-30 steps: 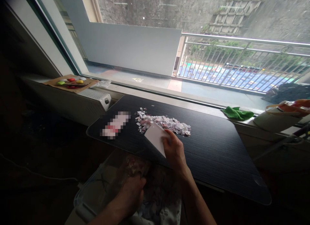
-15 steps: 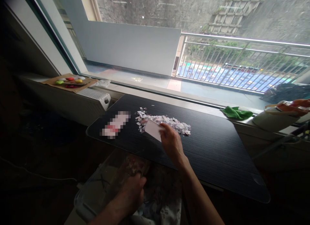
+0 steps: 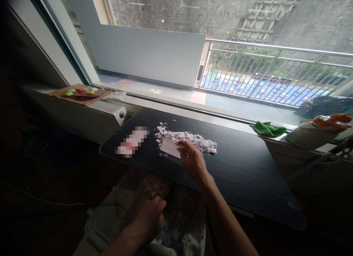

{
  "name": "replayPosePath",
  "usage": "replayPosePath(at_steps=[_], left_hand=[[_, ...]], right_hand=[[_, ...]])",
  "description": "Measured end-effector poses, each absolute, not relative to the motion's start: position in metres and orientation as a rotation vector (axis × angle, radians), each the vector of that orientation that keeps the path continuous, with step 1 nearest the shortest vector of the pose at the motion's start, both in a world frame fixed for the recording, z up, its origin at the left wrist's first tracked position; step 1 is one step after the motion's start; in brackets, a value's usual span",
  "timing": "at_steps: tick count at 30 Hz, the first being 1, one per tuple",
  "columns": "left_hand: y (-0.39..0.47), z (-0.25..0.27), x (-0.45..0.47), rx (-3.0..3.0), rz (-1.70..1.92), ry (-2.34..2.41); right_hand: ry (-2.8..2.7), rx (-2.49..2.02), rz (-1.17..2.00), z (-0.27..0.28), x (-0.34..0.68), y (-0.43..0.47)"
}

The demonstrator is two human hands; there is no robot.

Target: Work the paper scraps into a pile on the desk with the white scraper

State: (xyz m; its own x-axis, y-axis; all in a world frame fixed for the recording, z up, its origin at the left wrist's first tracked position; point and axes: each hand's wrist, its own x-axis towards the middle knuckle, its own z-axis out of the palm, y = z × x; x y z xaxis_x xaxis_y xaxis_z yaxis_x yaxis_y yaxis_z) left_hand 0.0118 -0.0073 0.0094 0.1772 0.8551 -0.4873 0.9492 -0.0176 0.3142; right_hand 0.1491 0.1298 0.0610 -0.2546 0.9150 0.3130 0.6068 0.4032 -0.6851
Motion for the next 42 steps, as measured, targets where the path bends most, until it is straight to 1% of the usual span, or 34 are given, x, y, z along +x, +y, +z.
replayPosePath(at_steps=[7, 13, 17, 23, 26, 29, 32, 38, 42], left_hand=[[-0.011, 0.010, -0.003, 1.850, -0.228, 1.789], [-0.011, 0.011, -0.018, 1.851, -0.188, 1.827], [-0.012, 0.010, -0.019, 1.837, -0.173, 1.842], [-0.009, 0.008, -0.013, 1.865, -0.227, 1.806], [-0.010, 0.009, -0.004, 1.910, -0.252, 1.745], [-0.013, 0.006, 0.007, 1.988, -0.199, 1.656], [-0.015, 0.000, 0.016, 2.021, -0.144, 1.613], [-0.013, -0.004, 0.019, 2.016, -0.185, 1.627], [-0.009, 0.003, 0.018, 1.963, -0.232, 1.635]], right_hand=[[-2.076, -1.273, 0.682, 0.057, 0.174, 0.128], [-1.894, -1.208, 0.819, 0.055, 0.184, 0.132], [-1.925, -1.205, 0.834, 0.052, 0.174, 0.135], [-2.024, -1.253, 0.796, 0.059, 0.182, 0.116], [-1.917, -1.370, 0.726, 0.061, 0.197, 0.110], [-1.770, -1.623, 0.587, 0.058, 0.217, 0.108], [-1.702, -1.793, 0.561, 0.053, 0.231, 0.106], [-1.732, -1.756, 0.703, 0.040, 0.204, 0.096], [-1.732, -1.637, 0.876, 0.034, 0.174, 0.085]])
